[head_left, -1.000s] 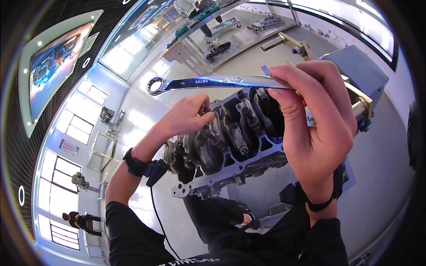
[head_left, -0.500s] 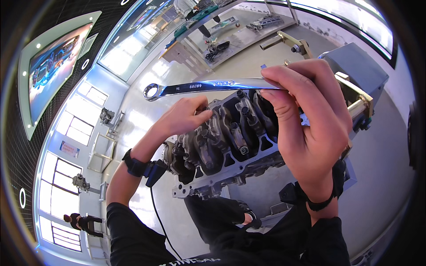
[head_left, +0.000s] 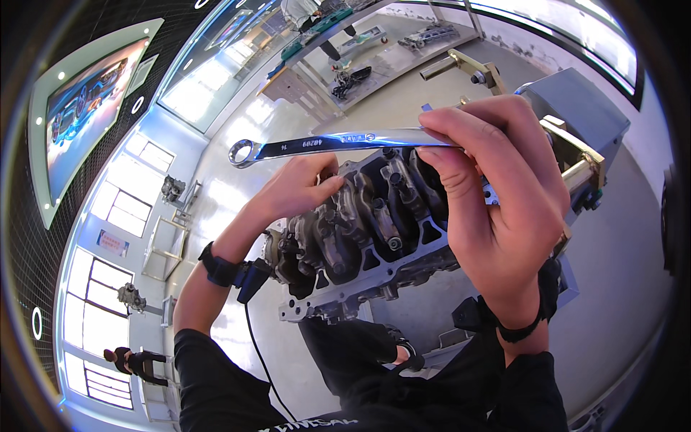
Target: The person works on an engine block by placing and fitting components into the cylinder bores by hand and using a wrench.
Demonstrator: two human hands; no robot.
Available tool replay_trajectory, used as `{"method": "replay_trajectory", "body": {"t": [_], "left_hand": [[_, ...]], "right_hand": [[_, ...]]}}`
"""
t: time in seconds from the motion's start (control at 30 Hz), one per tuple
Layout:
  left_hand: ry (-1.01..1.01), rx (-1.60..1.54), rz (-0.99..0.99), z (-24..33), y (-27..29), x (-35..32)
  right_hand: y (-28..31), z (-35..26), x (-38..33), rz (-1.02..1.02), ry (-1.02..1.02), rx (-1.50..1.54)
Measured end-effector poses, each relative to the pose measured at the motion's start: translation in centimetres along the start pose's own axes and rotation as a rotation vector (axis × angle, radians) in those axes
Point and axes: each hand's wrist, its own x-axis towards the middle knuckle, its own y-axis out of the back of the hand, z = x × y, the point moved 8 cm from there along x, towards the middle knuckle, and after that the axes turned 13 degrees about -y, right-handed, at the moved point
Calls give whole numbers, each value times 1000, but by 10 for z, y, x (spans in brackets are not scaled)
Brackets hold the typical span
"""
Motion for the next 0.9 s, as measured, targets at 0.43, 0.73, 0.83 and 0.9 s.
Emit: {"method": "replay_trajectory", "body": {"t": [0.43,0.73,0.83,0.9], "left_hand": [[185,-17,-55,-13,-4,-2],[90,-69,33,-11,3,-2],[-83,-37,21,5,-2,3],[91,-14,-49,1,-1,3]], "right_hand": [[1,-1,1,-8,5,-12],[-2,-1,0,-22,-13,2],[0,-1,0,-20,-21,9],[2,0,0,-22,-33,3]]}}
